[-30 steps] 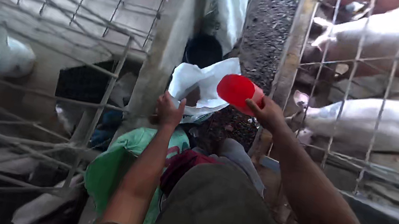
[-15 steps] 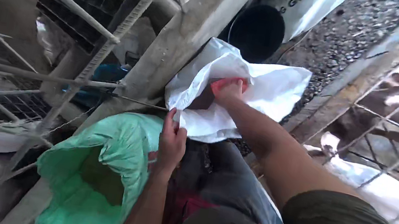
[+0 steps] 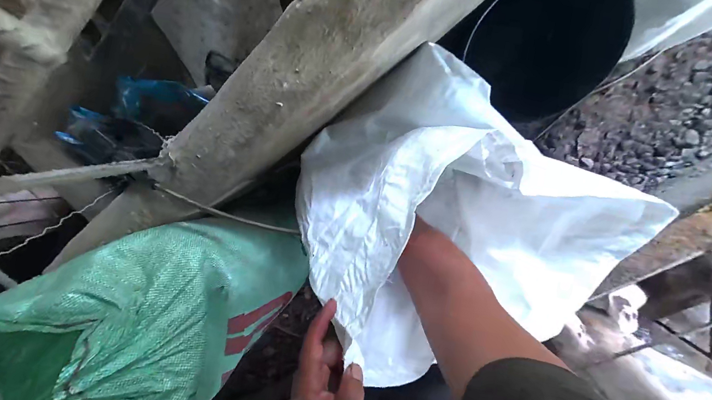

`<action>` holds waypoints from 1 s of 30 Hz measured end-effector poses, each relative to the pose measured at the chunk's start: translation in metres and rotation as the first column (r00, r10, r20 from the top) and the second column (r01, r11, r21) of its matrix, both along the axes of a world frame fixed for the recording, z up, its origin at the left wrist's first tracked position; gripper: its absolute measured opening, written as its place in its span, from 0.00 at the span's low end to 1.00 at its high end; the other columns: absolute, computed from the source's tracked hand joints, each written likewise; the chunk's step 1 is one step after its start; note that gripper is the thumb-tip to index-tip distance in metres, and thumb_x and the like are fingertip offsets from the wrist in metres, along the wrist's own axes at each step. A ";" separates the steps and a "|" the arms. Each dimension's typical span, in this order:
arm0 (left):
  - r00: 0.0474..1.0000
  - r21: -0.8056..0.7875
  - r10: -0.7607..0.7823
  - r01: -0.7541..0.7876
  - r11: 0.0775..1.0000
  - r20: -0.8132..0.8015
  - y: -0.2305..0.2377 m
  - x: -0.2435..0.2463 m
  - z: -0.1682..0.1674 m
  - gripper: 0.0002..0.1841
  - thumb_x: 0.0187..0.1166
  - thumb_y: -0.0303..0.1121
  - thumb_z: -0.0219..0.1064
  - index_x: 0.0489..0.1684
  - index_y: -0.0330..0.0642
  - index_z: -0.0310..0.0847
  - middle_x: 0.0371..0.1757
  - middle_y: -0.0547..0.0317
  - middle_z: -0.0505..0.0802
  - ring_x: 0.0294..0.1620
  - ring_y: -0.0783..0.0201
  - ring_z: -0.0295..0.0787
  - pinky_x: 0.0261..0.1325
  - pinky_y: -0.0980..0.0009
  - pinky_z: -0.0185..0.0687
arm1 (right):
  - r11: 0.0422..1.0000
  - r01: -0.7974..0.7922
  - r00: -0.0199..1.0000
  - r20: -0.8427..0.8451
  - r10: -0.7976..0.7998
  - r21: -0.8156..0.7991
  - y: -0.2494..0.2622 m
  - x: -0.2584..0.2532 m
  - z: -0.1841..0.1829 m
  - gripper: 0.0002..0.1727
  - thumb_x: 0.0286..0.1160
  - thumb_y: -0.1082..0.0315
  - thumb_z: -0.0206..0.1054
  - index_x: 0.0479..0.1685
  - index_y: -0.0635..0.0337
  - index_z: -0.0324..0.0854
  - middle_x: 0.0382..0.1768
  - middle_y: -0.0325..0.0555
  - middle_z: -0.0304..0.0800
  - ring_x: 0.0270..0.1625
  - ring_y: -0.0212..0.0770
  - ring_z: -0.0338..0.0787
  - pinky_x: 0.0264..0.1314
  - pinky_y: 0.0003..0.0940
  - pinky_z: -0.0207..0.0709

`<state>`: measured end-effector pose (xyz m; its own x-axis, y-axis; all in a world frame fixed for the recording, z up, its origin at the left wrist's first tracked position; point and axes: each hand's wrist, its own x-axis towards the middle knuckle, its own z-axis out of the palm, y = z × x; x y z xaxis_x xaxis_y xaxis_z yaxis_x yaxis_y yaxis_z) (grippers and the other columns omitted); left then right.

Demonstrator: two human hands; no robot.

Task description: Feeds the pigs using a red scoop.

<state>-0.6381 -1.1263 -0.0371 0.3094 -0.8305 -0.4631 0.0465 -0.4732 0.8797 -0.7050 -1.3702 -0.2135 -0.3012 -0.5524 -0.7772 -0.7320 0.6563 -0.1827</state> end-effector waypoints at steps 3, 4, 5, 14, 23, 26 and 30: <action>0.999 0.022 -0.008 0.007 1.000 0.050 -0.008 -0.004 0.008 0.40 0.74 0.23 0.62 0.89 0.25 0.47 0.73 0.49 0.85 0.58 0.69 0.91 0.59 0.70 0.92 | 0.817 -0.527 0.766 0.547 0.337 0.235 0.015 -0.023 -0.006 0.27 0.90 0.68 0.60 0.84 0.69 0.67 0.83 0.59 0.73 0.86 0.51 0.72 0.90 0.48 0.58; 0.997 0.033 -0.025 0.023 0.999 0.077 -0.012 -0.003 0.011 0.41 0.73 0.23 0.61 0.89 0.24 0.46 0.75 0.46 0.82 0.61 0.69 0.90 0.61 0.70 0.90 | 0.793 -0.573 0.693 0.638 0.335 0.207 0.026 -0.031 -0.032 0.27 0.89 0.66 0.63 0.84 0.65 0.68 0.81 0.56 0.77 0.83 0.48 0.76 0.88 0.49 0.64; 0.993 0.036 -0.043 0.040 0.999 0.107 -0.017 -0.001 0.014 0.41 0.72 0.22 0.60 0.89 0.23 0.44 0.76 0.45 0.81 0.63 0.68 0.89 0.62 0.70 0.90 | 0.860 -0.509 0.625 0.701 0.344 0.032 0.050 -0.045 -0.074 0.25 0.83 0.62 0.68 0.76 0.64 0.77 0.68 0.56 0.87 0.70 0.47 0.87 0.76 0.50 0.79; 0.951 0.183 -0.227 0.190 0.965 0.210 -0.049 0.011 0.035 0.40 0.76 0.23 0.59 0.91 0.31 0.42 0.58 0.41 0.91 0.51 0.61 0.93 0.55 0.62 0.92 | 0.962 -0.268 0.718 0.655 0.235 -0.051 0.067 -0.135 0.008 0.32 0.68 0.56 0.78 0.71 0.62 0.80 0.59 0.65 0.89 0.64 0.63 0.88 0.68 0.72 0.76; 0.695 0.213 -0.611 0.577 0.788 0.379 -0.062 0.033 0.042 0.45 0.73 0.21 0.62 0.93 0.31 0.39 0.79 0.33 0.78 0.73 0.55 0.84 0.70 0.58 0.85 | 0.890 0.306 0.737 0.676 0.003 -0.338 0.184 -0.255 0.174 0.24 0.65 0.59 0.78 0.58 0.64 0.86 0.60 0.56 0.89 0.65 0.52 0.88 0.71 0.61 0.78; 0.502 0.334 -0.744 0.677 0.656 0.442 -0.069 0.036 0.052 0.43 0.77 0.25 0.65 0.93 0.31 0.42 0.76 0.31 0.80 0.73 0.48 0.84 0.73 0.52 0.82 | 0.717 0.574 0.696 0.696 -0.174 -0.395 0.264 -0.264 0.220 0.30 0.64 0.62 0.78 0.67 0.66 0.81 0.65 0.57 0.86 0.68 0.49 0.86 0.75 0.55 0.78; 0.202 0.500 -0.835 0.720 0.481 0.512 -0.082 0.041 0.066 0.38 0.81 0.35 0.67 0.89 0.31 0.53 0.71 0.30 0.84 0.71 0.39 0.84 0.75 0.41 0.76 | 0.394 0.822 0.562 0.703 -0.437 -0.412 0.388 -0.236 0.242 0.33 0.63 0.59 0.79 0.71 0.62 0.80 0.67 0.54 0.86 0.68 0.46 0.86 0.74 0.53 0.79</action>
